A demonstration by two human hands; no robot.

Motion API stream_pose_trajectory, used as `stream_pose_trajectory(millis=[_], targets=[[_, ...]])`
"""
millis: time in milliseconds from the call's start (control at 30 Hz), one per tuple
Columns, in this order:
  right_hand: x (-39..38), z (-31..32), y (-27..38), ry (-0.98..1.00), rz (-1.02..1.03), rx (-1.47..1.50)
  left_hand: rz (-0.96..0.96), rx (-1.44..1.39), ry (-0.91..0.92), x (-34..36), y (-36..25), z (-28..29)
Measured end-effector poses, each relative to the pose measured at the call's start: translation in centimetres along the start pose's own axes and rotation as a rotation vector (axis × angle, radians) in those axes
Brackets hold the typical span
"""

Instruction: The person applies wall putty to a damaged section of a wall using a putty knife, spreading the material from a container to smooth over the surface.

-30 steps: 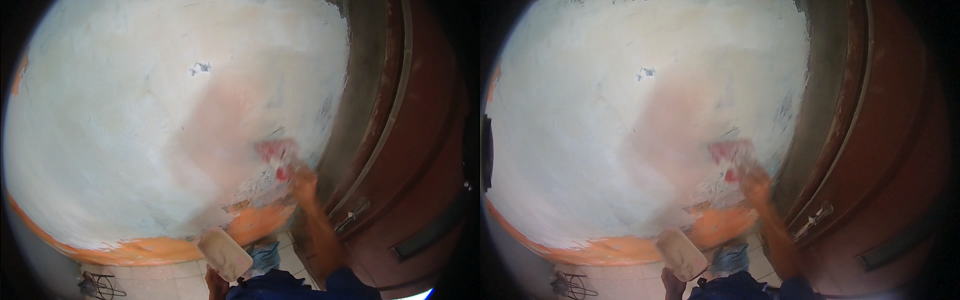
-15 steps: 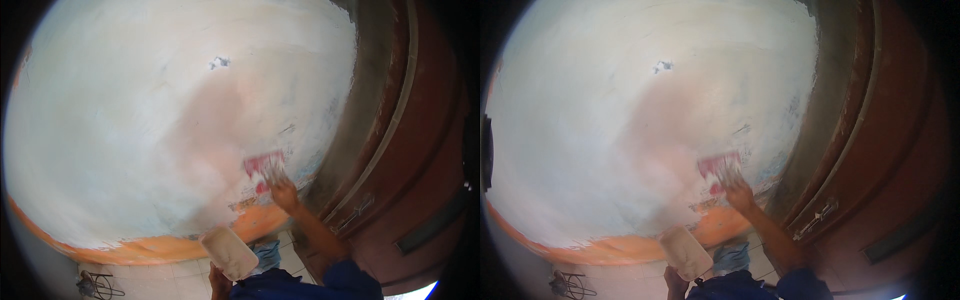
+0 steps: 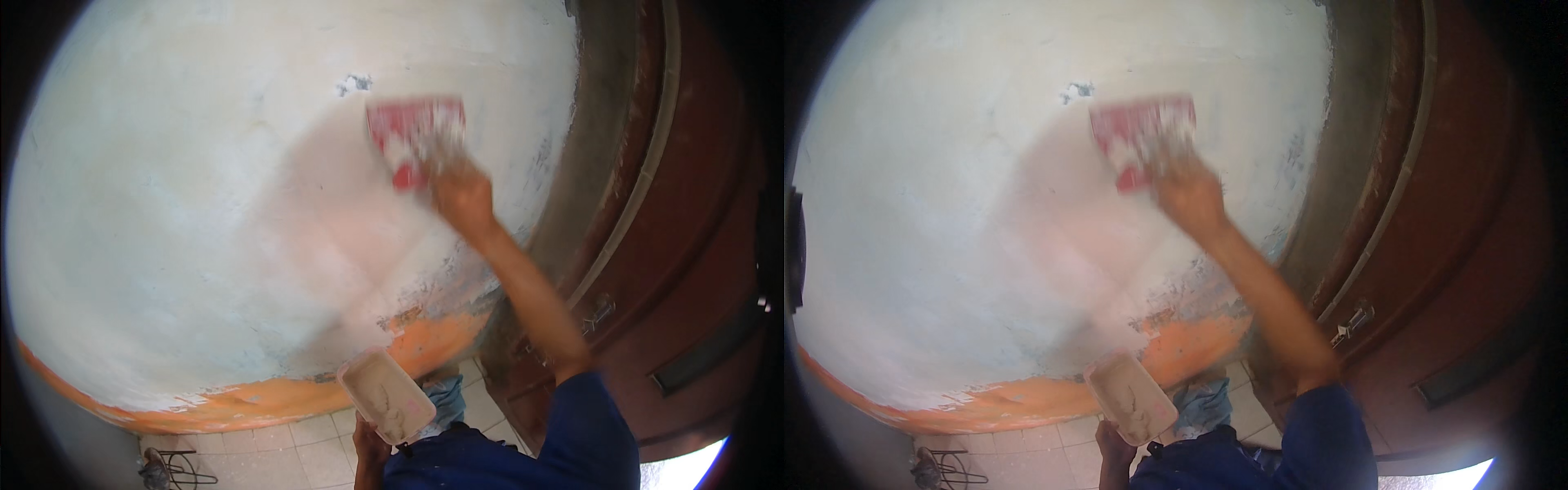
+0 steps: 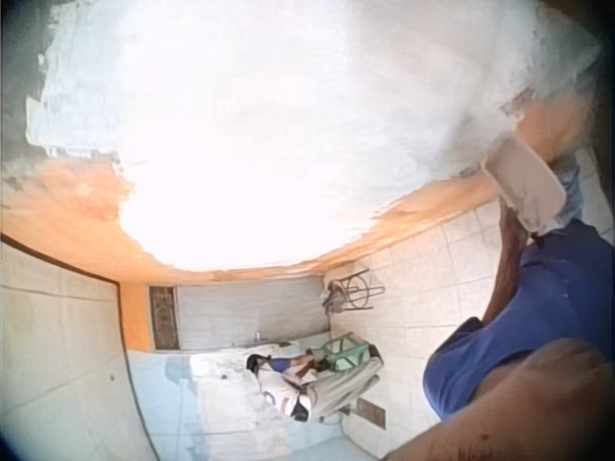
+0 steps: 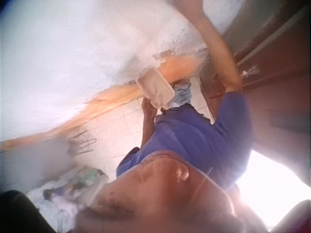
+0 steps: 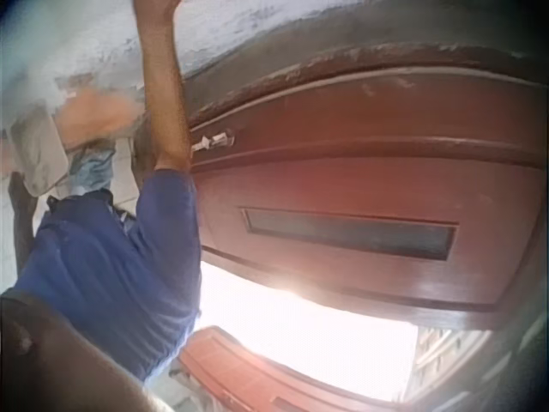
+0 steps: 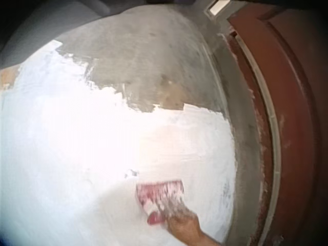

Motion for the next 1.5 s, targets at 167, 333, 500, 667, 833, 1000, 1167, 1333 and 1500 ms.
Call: stream_pose_trajectory(millis=[167,333,500,667,833,1000,1167,1333,1500], targets=[[-17.7,-6.6,7.1,0.305,-0.031,0.205,-0.025,0.018,-0.147,-0.8,-0.5,-1.0],[-13.4,-0.6,5.0,0.147,-0.009,0.37,0.01,0.039,-0.048,-0.9,-0.8,0.0],[4.5,9.5,2.3,-0.215,0.034,0.133,0.044,0.062,-0.019,-0.4,-0.8,-0.7],[5.8,2.6,3.2,-0.002,0.052,0.01,0.018,0.013,-0.098,-0.2,-0.5,-0.9],[-13.1,-6.9,10.3,0.348,0.118,0.129,0.005,0.094,-0.011,-0.5,-0.7,-1.2],[-18.6,-5.5,10.0,0.4,0.013,0.488,0.026,0.055,-0.086,-1.7,-0.2,1.5],[-7.1,4.0,1.7,-0.073,-0.05,0.153,0.07,0.052,-0.109,-0.9,-0.2,0.7],[-1.9,2.1,1.6,-0.057,0.003,0.085,0.044,0.109,-0.055,0.0,-0.2,1.2],[-15.1,-7.2,6.3,0.073,-0.063,0.155,0.064,0.536,-0.123,-0.7,-1.4,0.4]])
Point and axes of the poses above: each hand's wrist, its own x-axis towards the middle knuckle, its own z-axis out of the back of the hand, y = z × x, the point moved 9 cm from there along x, towards the middle knuckle, and after that the axes turned 15 degrees about y, right-handed, at the moved point
